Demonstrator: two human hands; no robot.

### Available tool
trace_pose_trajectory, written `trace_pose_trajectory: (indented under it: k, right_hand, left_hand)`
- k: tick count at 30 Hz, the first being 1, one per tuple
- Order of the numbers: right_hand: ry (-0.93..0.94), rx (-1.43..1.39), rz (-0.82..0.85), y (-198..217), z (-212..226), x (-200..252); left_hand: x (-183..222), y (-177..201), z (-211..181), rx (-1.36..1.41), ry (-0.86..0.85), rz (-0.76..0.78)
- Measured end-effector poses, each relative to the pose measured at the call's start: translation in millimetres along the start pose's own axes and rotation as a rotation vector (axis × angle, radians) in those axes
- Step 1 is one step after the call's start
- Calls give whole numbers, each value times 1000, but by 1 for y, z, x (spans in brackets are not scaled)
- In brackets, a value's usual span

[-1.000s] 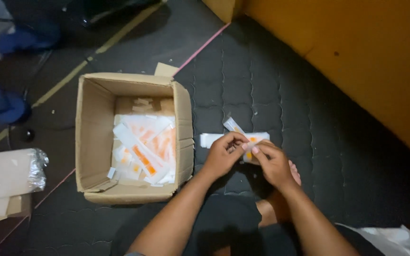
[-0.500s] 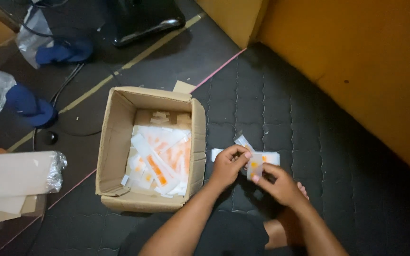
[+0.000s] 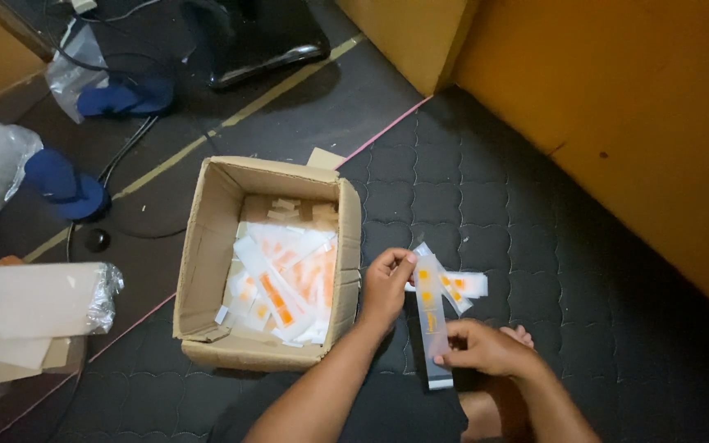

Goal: Sorting and preparing printed labels by picking them from a box and arranging them on the floor.

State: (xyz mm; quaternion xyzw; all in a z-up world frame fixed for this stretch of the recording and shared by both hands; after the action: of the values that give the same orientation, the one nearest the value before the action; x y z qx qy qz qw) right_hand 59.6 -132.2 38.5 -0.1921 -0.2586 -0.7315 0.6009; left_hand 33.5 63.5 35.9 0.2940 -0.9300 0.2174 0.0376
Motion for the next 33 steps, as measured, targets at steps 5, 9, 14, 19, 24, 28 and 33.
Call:
trace_pose_trajectory:
  k: [5,9,14,19,24,28,33]
  right_hand:
    - [-45,-77,40,-2,13,4]
    - [-47,-88,116,-8,18,8]
    - [-103,-41,134,-6,3,5]
    - [-139,12,98,-6,17,11]
    - [-160,-103,123,-11,10,9]
    - [-112,-108,96,-10,-4,3]
    - [-269,-191,131,-12,10,7]
  left_hand:
    - [1,1,-4,19,8,-48]
    - [-1,6,-1,-4,12,-105]
    - [2,5,-11,-34,27,-152]
    - [5,5,-15,-44,17,-158]
    - [3,7,-9,-8,28,-169]
    - [9,5,-19,24,62,-245]
    - [2,9,-7,61,30,-239]
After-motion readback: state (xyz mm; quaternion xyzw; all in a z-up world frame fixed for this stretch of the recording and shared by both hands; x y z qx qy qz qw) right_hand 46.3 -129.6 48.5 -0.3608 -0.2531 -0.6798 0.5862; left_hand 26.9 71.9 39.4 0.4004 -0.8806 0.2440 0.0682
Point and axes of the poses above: each hand's wrist, its own x-axis away from the middle knuckle, its own y-axis out of the back of the hand, z = x × y, the point moved 4 cm from there along -x, towards the middle knuckle, and after that the axes turned 8 degrees about x, right-handed, at the moved point
